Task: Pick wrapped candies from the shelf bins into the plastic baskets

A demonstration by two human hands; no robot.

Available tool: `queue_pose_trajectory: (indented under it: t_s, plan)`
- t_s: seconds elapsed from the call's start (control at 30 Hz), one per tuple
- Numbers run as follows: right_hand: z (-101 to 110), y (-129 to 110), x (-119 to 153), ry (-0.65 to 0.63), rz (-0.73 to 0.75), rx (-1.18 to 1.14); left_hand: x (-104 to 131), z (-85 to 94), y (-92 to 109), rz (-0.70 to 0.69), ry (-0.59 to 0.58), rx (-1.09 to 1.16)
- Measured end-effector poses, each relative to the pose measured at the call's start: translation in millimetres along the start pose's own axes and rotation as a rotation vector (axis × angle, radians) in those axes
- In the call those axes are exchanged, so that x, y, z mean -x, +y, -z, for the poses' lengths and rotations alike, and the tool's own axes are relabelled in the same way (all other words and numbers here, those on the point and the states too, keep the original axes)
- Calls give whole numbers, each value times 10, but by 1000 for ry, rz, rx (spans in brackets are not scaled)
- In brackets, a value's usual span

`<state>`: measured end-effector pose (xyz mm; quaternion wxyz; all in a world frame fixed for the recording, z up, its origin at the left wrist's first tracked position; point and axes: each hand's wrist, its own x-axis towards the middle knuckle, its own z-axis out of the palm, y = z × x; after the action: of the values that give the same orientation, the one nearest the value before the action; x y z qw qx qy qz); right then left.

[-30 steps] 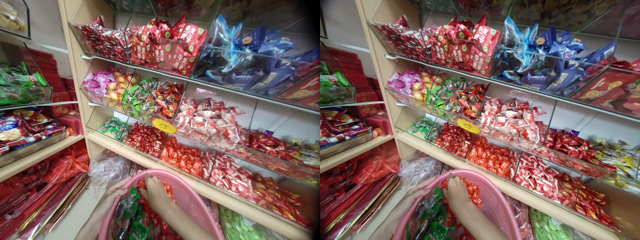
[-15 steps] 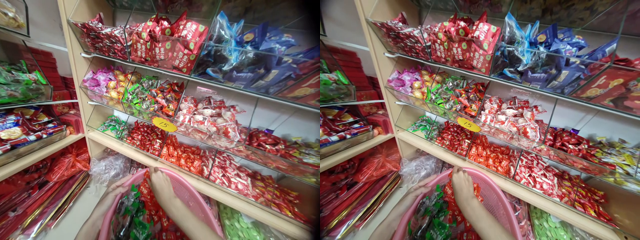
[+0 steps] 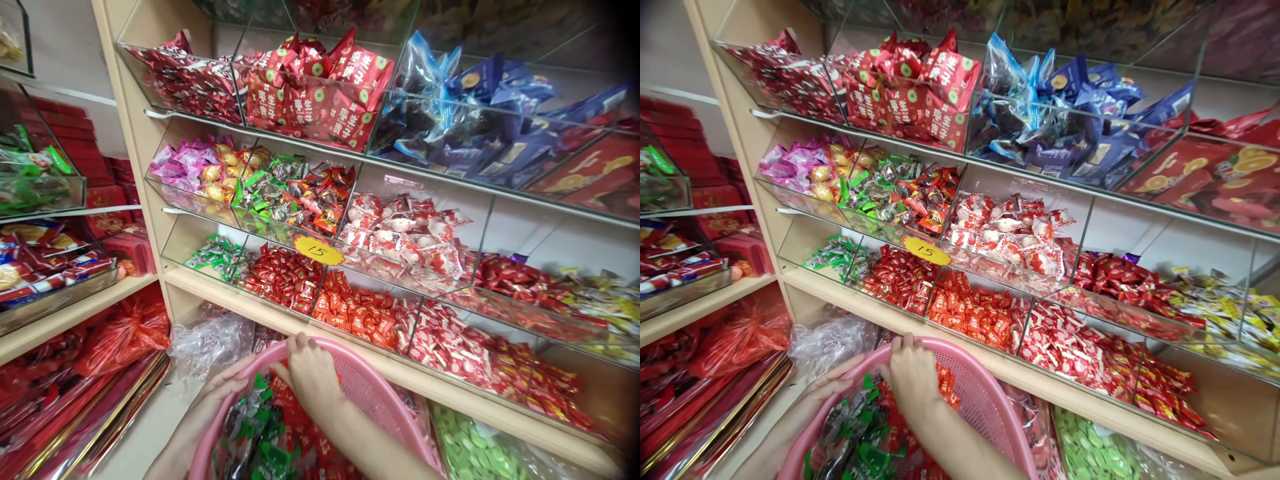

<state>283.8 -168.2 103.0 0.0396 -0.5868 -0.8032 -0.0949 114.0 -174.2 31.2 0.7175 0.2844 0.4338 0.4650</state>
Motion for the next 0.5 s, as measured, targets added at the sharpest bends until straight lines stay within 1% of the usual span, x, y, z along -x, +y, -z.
queue_pose_trajectory:
  t_s: [0.1,0.17,0.2,0.3,0.37,0.43,0.5]
  plan:
    - [204,250,-126,117,-13,-4,-11,7,-21,6,-14,2]
    - [257,501,-261,183,-74,-13,-12,-2,-34,-24,16,-17]
    - [251,640,-336,205,-122,-17,-11,-10,-39,-45,39,-31]
    - [127,1026,-550,211,-259,-31,-14,-26,-52,-110,99,-66]
    - [-4,1200,-656,190,-321,-46,-27,-20,-63,-137,108,-89]
    - [-138,1288,-722,174,-364,-70,-51,3,-79,-146,100,-100]
    - [-256,1312,-752,170,-392,-99,-80,37,-97,-159,95,-116]
